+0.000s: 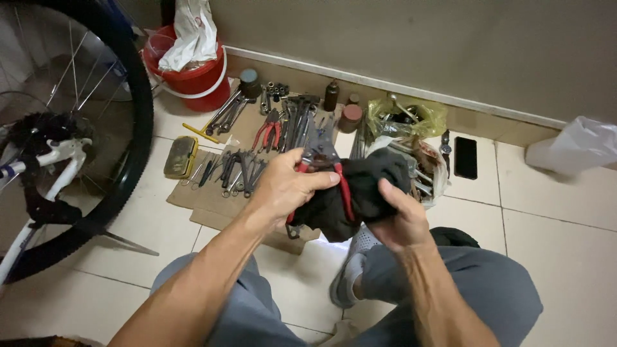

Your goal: The person sits on the floor and wipes various tools with a black cloth. They pick up a screwdriver, a pair of pliers, and a wrench from a cardboard sheet, wipe each one, and place them back down. A bicycle wheel is visible to the left.

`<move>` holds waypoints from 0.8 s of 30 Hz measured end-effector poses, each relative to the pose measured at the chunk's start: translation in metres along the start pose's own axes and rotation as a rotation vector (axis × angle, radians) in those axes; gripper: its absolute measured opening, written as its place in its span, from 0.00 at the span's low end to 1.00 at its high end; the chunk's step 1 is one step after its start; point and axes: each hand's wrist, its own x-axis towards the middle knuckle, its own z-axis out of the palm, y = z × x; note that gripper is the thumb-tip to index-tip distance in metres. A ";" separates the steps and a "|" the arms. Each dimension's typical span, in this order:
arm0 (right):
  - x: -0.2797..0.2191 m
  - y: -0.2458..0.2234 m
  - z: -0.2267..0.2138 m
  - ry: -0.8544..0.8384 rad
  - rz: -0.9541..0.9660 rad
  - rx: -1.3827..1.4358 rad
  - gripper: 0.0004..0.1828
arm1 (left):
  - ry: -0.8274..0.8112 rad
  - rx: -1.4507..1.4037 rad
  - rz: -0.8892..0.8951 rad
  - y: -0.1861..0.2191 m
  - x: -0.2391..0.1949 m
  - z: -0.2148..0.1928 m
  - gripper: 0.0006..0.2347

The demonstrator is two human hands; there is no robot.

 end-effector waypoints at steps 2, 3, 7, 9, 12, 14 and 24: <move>-0.003 0.006 -0.013 -0.096 -0.033 0.005 0.30 | 0.010 -0.024 0.012 0.006 -0.005 0.003 0.17; -0.005 0.007 -0.014 -0.154 -0.094 -0.009 0.31 | 0.024 -0.048 -0.001 0.002 -0.005 0.003 0.15; -0.019 0.000 0.040 -0.038 -0.297 -0.657 0.17 | 0.024 -0.114 0.041 -0.010 0.001 0.007 0.07; -0.022 0.001 0.048 0.002 -0.420 -0.848 0.17 | 0.010 -0.083 0.089 -0.014 -0.002 0.013 0.07; -0.023 0.000 0.061 0.141 -0.552 -1.139 0.17 | -0.012 -0.039 0.179 -0.016 -0.005 0.016 0.08; -0.025 -0.004 0.067 0.247 -0.552 -1.243 0.18 | -0.022 -0.031 0.209 -0.017 -0.006 0.015 0.08; -0.023 -0.024 0.071 0.220 0.023 -0.284 0.16 | -0.315 -0.334 0.182 -0.005 -0.003 -0.007 0.06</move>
